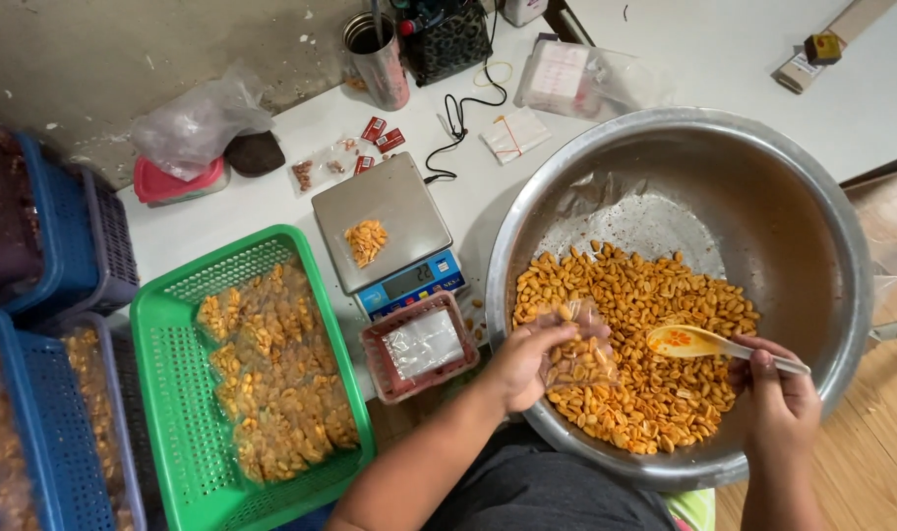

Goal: The person scoops yellow snack pieces from a large metal bowl using a plastic spoon, weighs them on a digital scale, and transfers them into small plastic bags. The filled bags are then placed into a green basket.

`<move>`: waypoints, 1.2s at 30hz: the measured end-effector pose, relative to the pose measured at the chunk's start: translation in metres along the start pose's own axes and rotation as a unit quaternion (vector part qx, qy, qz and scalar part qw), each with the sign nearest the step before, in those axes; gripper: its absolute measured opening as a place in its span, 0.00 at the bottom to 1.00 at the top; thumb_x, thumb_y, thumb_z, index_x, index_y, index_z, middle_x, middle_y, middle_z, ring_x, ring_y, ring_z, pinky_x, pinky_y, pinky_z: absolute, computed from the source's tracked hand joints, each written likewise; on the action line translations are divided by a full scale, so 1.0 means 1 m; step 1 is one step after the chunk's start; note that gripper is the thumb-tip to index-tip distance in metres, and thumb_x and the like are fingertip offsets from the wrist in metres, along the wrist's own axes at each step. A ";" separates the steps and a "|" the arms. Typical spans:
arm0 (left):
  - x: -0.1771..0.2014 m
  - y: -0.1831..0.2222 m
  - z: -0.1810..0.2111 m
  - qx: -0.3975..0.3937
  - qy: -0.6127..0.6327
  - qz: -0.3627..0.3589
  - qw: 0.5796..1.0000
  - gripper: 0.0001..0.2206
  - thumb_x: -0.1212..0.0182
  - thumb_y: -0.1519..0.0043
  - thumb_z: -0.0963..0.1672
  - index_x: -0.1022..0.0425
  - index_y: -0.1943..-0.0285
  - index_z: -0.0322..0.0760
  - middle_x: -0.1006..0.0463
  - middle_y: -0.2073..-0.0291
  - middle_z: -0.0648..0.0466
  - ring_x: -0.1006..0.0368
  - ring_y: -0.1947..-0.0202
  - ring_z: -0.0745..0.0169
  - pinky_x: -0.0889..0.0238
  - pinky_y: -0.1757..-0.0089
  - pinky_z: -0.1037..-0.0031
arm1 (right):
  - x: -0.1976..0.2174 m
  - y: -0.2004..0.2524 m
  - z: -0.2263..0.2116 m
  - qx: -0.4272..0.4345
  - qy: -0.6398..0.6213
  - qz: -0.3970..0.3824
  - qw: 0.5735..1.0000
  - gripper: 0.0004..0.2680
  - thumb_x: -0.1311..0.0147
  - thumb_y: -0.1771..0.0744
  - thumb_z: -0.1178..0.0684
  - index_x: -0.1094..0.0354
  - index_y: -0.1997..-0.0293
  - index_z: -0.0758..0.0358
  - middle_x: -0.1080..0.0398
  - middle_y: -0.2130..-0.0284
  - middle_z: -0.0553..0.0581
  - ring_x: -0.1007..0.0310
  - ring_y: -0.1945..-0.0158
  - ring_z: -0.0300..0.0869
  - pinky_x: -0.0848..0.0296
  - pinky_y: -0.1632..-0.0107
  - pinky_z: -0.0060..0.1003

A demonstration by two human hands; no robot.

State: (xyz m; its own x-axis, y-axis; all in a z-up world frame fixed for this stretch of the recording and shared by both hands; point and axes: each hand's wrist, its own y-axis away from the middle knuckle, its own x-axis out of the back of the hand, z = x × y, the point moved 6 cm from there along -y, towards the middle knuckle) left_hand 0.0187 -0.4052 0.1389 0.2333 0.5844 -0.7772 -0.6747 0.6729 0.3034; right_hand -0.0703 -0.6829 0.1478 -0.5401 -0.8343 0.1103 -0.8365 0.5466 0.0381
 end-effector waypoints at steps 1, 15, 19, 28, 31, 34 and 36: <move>0.005 -0.003 -0.007 0.028 0.006 0.007 1.000 0.15 0.53 0.26 0.50 0.25 0.39 0.45 0.21 0.46 0.51 0.25 0.48 0.49 0.26 0.53 0.56 | 0.000 0.001 -0.001 -0.006 0.002 -0.003 1.000 0.07 0.54 0.23 0.57 0.31 0.42 0.67 0.30 0.62 0.57 0.33 0.60 0.39 0.32 0.55 0.29; 0.107 0.044 0.238 -0.390 -0.448 0.388 0.705 0.13 0.49 0.31 0.51 0.23 0.54 0.43 0.18 0.62 0.58 0.23 0.64 0.69 0.25 0.63 0.79 | 0.008 0.006 0.002 0.005 0.005 0.010 1.000 0.07 0.55 0.22 0.56 0.31 0.41 0.65 0.29 0.58 0.56 0.33 0.61 0.37 0.33 0.57 0.27; 0.136 0.059 0.242 -0.193 -0.559 0.495 0.637 0.08 0.44 0.33 0.45 0.20 0.49 0.50 0.19 0.46 0.59 0.33 0.76 0.76 0.35 0.75 0.86 | 0.007 0.008 0.003 -0.003 -0.004 0.011 1.000 0.07 0.56 0.22 0.56 0.31 0.42 0.65 0.30 0.60 0.56 0.33 0.61 0.37 0.33 0.57 0.27; 0.117 0.086 0.155 -0.561 -0.496 0.428 0.506 0.02 0.38 0.36 0.36 0.25 0.56 0.30 0.20 0.57 0.45 0.22 0.51 0.52 0.26 0.47 0.67 | 0.008 0.003 0.001 0.017 0.022 0.006 1.000 0.07 0.55 0.21 0.56 0.31 0.40 0.65 0.30 0.61 0.56 0.33 0.62 0.36 0.32 0.57 0.27; 0.118 0.068 0.147 -0.478 -0.229 0.390 0.753 0.05 0.40 0.33 0.44 0.29 0.52 0.40 0.17 0.55 0.50 0.20 0.50 0.55 0.17 0.56 0.68 | 0.005 0.006 -0.008 0.003 0.041 0.015 0.999 0.07 0.55 0.21 0.55 0.31 0.40 0.64 0.31 0.61 0.55 0.34 0.60 0.36 0.34 0.56 0.28; 0.137 0.023 0.111 -0.319 0.093 0.359 0.872 0.12 0.41 0.38 0.45 0.27 0.50 0.36 0.24 0.55 0.41 0.24 0.56 0.42 0.26 0.62 0.58 | -0.002 0.009 -0.010 -0.019 0.030 0.005 0.999 0.07 0.56 0.20 0.57 0.31 0.41 0.67 0.30 0.60 0.57 0.33 0.60 0.39 0.30 0.55 0.29; 0.092 0.021 0.099 -0.254 0.060 0.309 0.914 0.11 0.40 0.38 0.45 0.35 0.51 0.37 0.26 0.55 0.41 0.24 0.59 0.41 0.24 0.64 0.52 | 0.001 0.000 0.012 -0.009 0.005 0.006 1.000 0.07 0.56 0.21 0.57 0.31 0.41 0.67 0.30 0.59 0.58 0.33 0.60 0.38 0.31 0.56 0.28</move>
State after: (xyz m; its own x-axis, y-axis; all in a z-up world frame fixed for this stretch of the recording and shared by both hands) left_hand 0.0953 -0.2925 0.1283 -0.3606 0.7077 -0.6075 -0.8973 -0.0854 0.4331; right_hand -0.0718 -0.6846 0.1355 -0.5496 -0.8266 0.1212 -0.8277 0.5585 0.0554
